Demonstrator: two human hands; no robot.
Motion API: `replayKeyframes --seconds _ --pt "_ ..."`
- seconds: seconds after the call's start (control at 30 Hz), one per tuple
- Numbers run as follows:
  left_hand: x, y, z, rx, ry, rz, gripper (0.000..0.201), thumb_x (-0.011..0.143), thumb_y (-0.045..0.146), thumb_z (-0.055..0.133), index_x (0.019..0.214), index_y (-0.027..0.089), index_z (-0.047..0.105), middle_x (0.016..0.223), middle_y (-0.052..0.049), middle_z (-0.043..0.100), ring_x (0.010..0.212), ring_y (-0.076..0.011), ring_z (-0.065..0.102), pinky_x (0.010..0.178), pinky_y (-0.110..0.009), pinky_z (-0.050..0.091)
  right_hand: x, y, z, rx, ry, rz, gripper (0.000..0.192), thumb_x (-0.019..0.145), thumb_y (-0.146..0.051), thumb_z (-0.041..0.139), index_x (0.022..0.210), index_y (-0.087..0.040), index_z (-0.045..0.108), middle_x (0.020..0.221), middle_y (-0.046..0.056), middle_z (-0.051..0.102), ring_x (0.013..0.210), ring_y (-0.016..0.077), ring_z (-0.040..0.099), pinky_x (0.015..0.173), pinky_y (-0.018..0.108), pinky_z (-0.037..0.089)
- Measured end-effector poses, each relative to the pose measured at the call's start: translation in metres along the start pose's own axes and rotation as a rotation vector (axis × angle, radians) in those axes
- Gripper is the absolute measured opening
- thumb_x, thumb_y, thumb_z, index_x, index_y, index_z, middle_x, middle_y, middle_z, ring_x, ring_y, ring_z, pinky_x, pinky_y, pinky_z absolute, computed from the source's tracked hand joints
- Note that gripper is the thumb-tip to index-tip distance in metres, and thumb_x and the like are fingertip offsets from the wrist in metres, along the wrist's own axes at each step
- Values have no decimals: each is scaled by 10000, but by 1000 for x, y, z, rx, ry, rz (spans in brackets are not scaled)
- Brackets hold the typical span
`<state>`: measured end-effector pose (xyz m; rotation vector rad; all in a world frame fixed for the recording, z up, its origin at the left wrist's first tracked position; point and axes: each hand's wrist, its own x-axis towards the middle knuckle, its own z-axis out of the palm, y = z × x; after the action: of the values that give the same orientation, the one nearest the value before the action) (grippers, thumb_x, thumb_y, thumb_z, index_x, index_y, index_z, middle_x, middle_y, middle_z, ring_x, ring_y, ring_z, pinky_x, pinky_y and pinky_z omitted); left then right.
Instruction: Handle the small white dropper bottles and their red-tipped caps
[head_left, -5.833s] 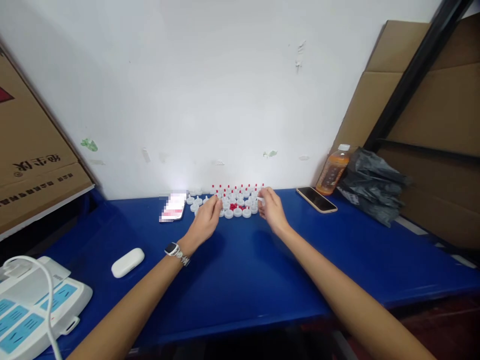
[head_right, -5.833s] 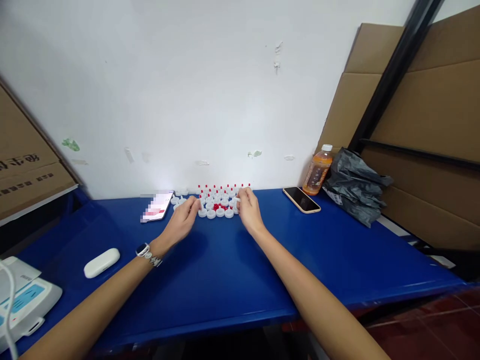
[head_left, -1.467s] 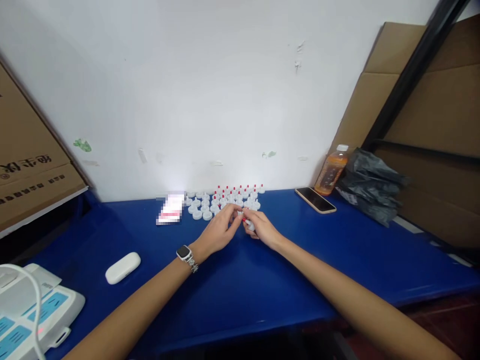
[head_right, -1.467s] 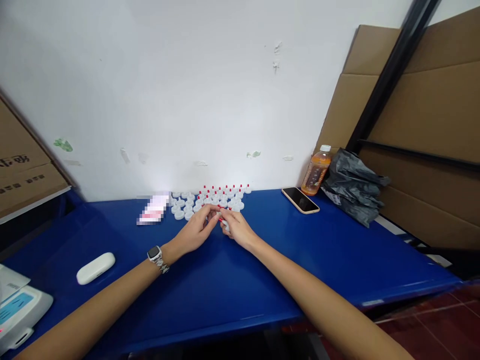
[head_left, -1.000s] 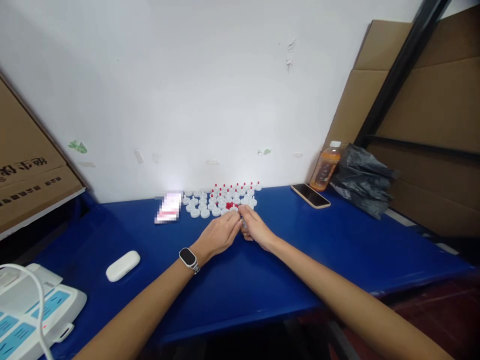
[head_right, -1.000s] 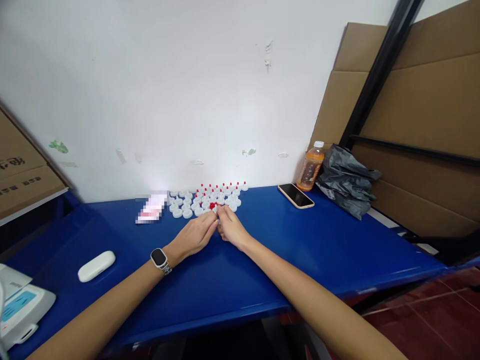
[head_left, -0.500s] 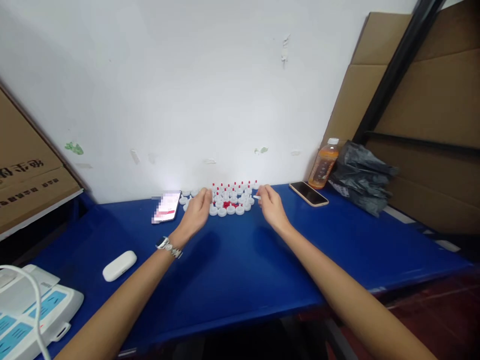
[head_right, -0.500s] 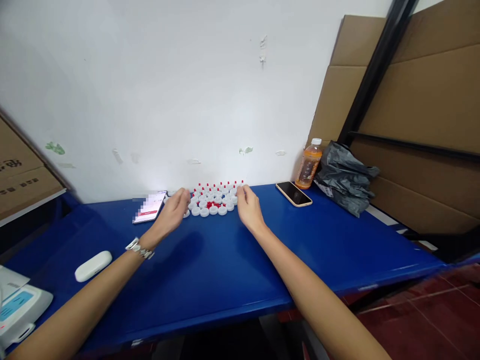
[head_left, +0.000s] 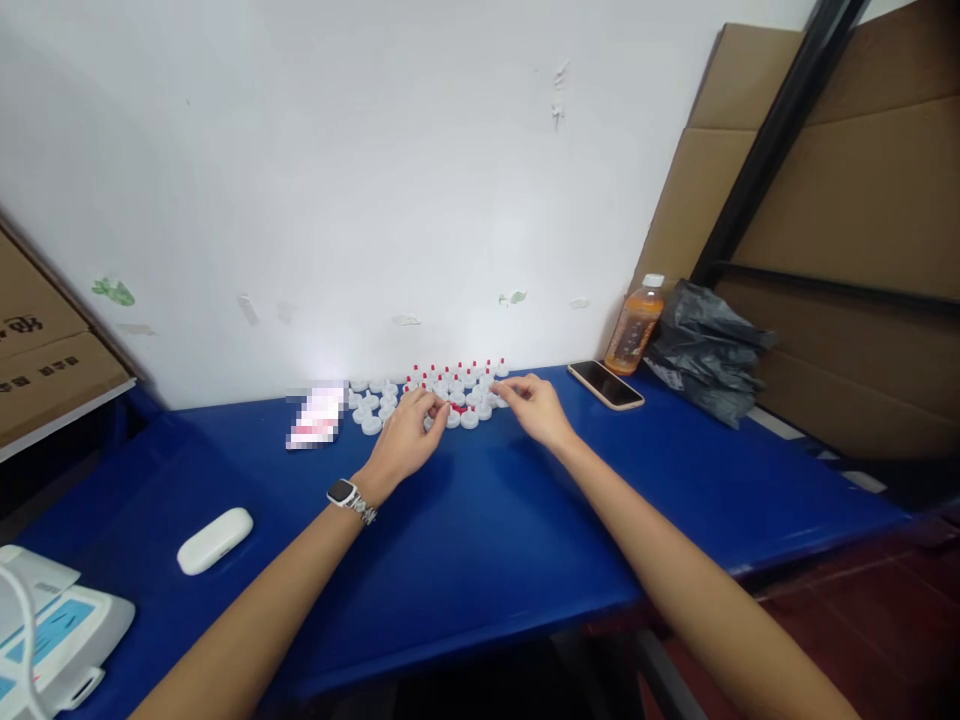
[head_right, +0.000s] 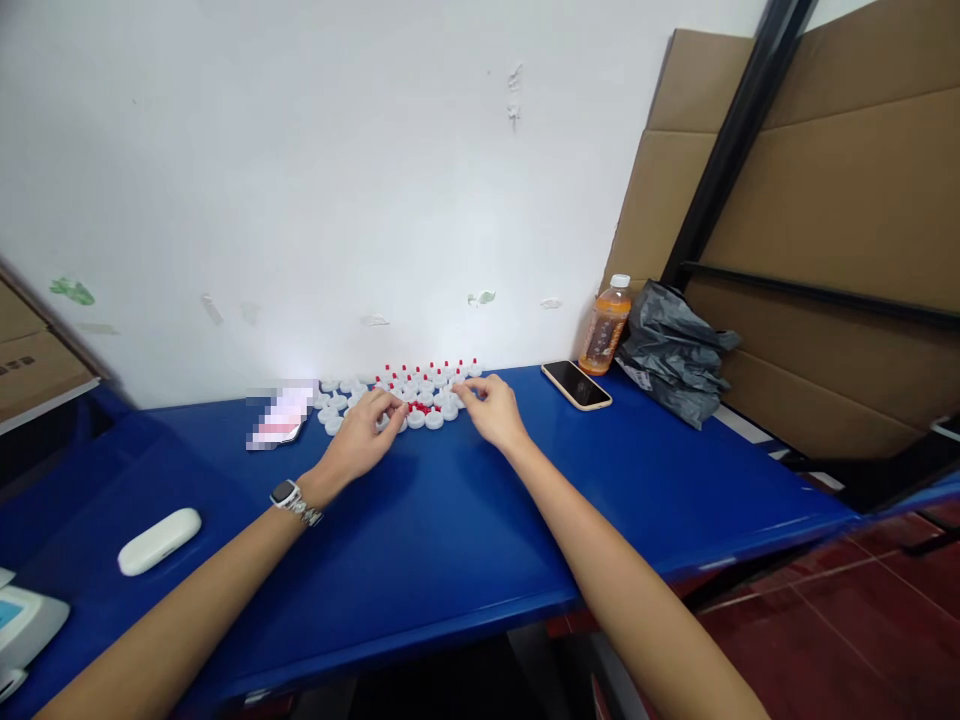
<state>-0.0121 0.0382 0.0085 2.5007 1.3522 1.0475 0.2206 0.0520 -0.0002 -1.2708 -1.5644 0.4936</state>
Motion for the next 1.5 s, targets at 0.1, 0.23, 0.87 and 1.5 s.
replayKeyframes --seconds 0.1,0.23,0.87,1.5 --pt "-12 6 3 -28 -67 28 308 988 393 403 825 201 581 865 -47 586 859 -201 544 780 -333 425 8 15 -10 -17 8 60 346 820 -458 584 835 -154 750 618 10 605 573 147 498 580 274 392" --pt "-16 10 8 -63 -165 63 292 981 373 416 807 207 581 869 -47 600 876 -204 546 793 -341 424 9 30 -11 -120 -37 111 238 795 -346 589 785 -156 733 662 27 672 597 150 560 607 271 414" --pt "-26 -15 -21 -8 -178 -23 327 970 380 413 715 200 510 721 -10 569 671 -160 506 626 -292 345 28 0 21 -169 -149 -82 168 779 -252 576 897 -179 670 667 -19 599 596 129 534 612 253 398" --pt "-31 -24 -23 -248 -229 -143 362 964 427 418 805 180 629 637 17 574 559 -123 472 554 -257 321 89 -56 121 -691 -512 -135 129 798 -292 647 812 -210 745 880 51 751 910 220 655 912 352 386"
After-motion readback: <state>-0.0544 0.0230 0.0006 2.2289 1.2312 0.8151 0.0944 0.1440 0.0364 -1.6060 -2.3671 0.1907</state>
